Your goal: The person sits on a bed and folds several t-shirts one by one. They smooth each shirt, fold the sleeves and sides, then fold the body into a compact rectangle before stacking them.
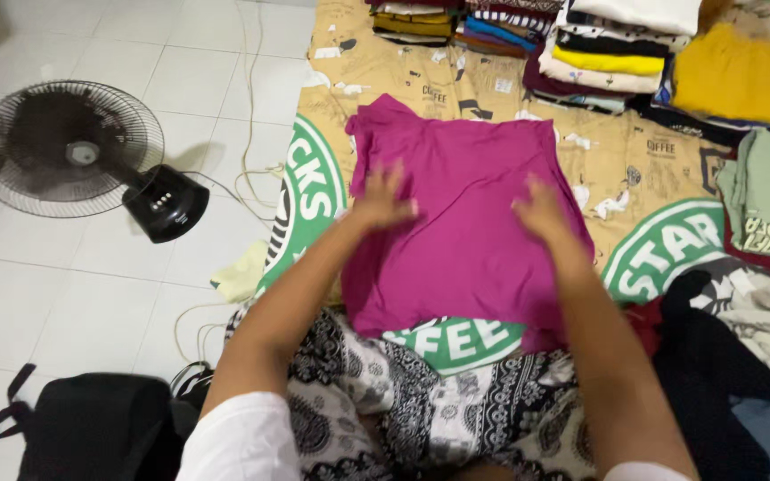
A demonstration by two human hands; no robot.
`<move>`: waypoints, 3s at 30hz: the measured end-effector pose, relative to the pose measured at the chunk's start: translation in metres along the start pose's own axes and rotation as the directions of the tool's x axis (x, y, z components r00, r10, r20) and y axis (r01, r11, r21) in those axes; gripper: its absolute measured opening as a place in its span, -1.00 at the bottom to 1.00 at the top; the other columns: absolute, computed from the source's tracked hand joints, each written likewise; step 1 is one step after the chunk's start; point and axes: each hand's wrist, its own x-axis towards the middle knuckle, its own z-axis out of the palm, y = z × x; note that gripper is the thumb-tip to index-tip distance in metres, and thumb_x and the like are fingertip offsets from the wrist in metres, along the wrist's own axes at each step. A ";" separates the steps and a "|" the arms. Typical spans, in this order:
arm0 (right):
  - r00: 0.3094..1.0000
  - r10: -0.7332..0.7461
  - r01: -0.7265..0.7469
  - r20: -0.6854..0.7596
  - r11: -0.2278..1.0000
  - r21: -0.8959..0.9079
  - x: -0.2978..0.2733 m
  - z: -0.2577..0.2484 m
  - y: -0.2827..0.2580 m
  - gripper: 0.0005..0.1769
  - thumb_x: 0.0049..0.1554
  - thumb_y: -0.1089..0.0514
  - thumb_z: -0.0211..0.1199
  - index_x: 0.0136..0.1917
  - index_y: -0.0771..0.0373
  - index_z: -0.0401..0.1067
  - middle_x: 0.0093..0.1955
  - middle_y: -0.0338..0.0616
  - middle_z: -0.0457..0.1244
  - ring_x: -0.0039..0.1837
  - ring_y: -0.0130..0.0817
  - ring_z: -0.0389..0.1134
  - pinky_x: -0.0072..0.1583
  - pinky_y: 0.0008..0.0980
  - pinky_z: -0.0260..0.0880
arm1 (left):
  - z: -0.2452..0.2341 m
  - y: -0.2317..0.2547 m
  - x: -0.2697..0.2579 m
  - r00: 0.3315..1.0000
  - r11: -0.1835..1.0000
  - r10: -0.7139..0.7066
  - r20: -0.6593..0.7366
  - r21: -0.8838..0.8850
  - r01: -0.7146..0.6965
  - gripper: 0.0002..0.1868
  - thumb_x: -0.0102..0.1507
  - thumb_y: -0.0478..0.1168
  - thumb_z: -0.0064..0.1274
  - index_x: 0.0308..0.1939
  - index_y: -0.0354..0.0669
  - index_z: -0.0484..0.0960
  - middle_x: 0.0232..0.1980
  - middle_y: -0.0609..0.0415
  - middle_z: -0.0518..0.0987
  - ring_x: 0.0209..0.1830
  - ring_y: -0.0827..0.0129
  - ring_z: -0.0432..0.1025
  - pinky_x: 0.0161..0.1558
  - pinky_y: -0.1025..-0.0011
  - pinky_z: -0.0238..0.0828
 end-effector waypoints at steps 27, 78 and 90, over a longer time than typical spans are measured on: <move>0.766 0.607 -0.640 0.211 0.752 0.160 -0.136 -0.066 0.010 -0.29 0.00 -0.16 0.54 0.17 0.45 0.49 0.07 0.15 0.43 0.11 0.01 0.52 0.07 -0.12 0.50 | 0.064 0.019 -0.161 0.835 0.857 -0.485 -0.259 0.047 0.513 0.16 0.20 0.07 0.29 0.64 0.17 -0.24 0.71 -0.10 -0.37 0.68 -0.07 -0.29 0.40 -0.25 0.12; 0.904 0.081 0.402 -0.421 -0.499 0.768 0.002 -0.350 -0.075 -0.86 0.46 0.24 0.07 0.25 0.27 0.35 0.12 -0.05 0.26 0.21 -0.10 0.32 0.35 -0.01 0.37 | -0.316 0.144 -0.122 0.694 -0.065 0.126 -0.709 -0.704 -0.708 -0.72 0.45 -0.36 -0.15 0.24 -0.28 0.42 0.17 -0.10 0.57 0.19 0.17 0.50 0.30 0.19 0.47; 0.819 0.571 0.208 0.057 -0.388 0.898 -0.140 -0.197 -0.034 -0.53 0.27 0.37 0.22 0.44 0.46 0.32 0.32 0.18 0.34 0.35 -0.05 0.42 0.35 -0.16 0.44 | -0.176 0.084 -0.197 0.960 0.380 -0.137 -0.243 -0.908 -0.176 -0.47 0.35 -0.30 -0.12 0.44 -0.20 0.32 0.30 -0.07 0.53 0.23 0.21 0.47 0.25 0.23 0.43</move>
